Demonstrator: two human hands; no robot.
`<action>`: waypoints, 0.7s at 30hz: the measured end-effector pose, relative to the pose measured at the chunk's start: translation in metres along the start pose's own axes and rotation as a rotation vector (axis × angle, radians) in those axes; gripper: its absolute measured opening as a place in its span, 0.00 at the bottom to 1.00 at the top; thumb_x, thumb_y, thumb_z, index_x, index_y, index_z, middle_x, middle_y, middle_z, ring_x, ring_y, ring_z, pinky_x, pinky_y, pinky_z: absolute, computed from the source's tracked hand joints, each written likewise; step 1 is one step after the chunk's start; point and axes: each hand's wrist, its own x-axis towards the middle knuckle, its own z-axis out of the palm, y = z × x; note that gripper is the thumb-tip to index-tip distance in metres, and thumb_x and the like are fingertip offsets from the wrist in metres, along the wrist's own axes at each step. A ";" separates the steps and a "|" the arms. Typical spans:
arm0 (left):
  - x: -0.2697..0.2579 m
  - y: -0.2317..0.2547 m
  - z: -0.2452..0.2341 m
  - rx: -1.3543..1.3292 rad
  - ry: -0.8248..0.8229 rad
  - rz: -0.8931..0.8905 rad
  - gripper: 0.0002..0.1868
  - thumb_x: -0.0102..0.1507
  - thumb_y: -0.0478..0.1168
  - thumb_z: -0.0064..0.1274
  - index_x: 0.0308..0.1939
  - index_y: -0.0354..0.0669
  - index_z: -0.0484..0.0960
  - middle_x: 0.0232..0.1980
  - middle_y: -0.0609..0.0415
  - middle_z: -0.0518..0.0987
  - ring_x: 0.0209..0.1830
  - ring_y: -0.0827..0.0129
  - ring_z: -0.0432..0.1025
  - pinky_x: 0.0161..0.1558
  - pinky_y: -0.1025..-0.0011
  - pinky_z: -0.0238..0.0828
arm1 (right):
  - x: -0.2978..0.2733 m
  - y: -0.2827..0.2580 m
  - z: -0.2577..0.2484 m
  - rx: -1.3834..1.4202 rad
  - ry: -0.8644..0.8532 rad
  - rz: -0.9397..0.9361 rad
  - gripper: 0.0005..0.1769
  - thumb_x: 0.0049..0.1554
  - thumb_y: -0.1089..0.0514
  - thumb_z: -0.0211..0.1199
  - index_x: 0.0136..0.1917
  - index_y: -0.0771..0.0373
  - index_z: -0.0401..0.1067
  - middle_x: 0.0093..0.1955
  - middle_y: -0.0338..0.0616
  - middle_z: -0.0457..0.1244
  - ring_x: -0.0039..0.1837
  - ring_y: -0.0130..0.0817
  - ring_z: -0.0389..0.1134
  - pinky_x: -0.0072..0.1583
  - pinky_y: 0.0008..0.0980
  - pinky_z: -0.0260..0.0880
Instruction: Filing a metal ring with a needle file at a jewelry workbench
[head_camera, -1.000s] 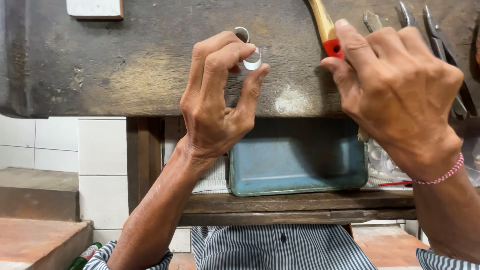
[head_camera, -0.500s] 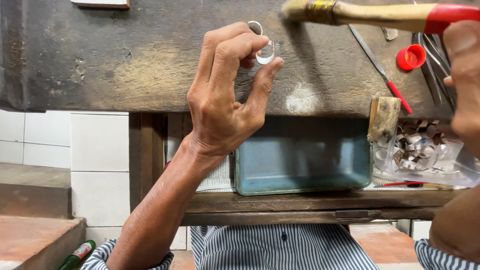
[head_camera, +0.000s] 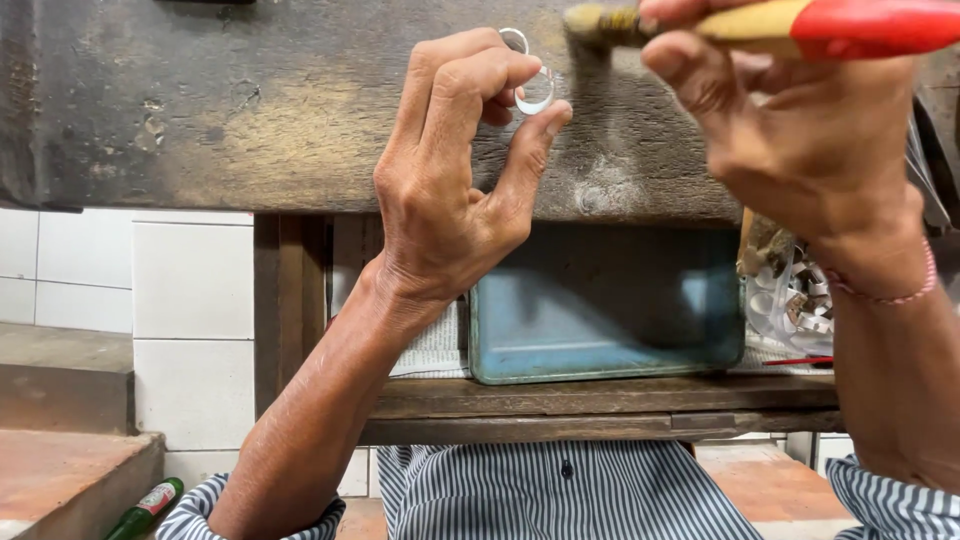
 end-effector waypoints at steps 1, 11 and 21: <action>0.000 0.000 0.000 -0.001 -0.003 -0.007 0.08 0.72 0.28 0.56 0.52 0.33 0.73 0.53 0.43 0.73 0.47 0.61 0.70 0.48 0.70 0.78 | 0.003 -0.009 -0.003 0.055 -0.079 -0.064 0.09 0.82 0.76 0.69 0.58 0.81 0.72 0.59 0.63 0.68 0.65 0.54 0.75 0.64 0.43 0.79; -0.003 -0.002 0.001 -0.044 -0.029 -0.055 0.09 0.73 0.28 0.56 0.54 0.36 0.73 0.54 0.47 0.71 0.43 0.64 0.69 0.50 0.70 0.77 | -0.053 -0.057 -0.039 0.032 -0.284 0.038 0.11 0.61 0.62 0.57 0.54 0.72 0.72 0.61 0.55 0.69 0.63 0.42 0.73 0.68 0.35 0.70; 0.000 0.000 0.000 -0.019 0.021 -0.053 0.08 0.72 0.28 0.56 0.52 0.33 0.73 0.51 0.45 0.72 0.43 0.63 0.70 0.48 0.70 0.78 | -0.014 -0.043 -0.017 0.150 -0.266 -0.134 0.11 0.67 0.72 0.63 0.62 0.80 0.70 0.62 0.62 0.68 0.66 0.55 0.73 0.69 0.44 0.74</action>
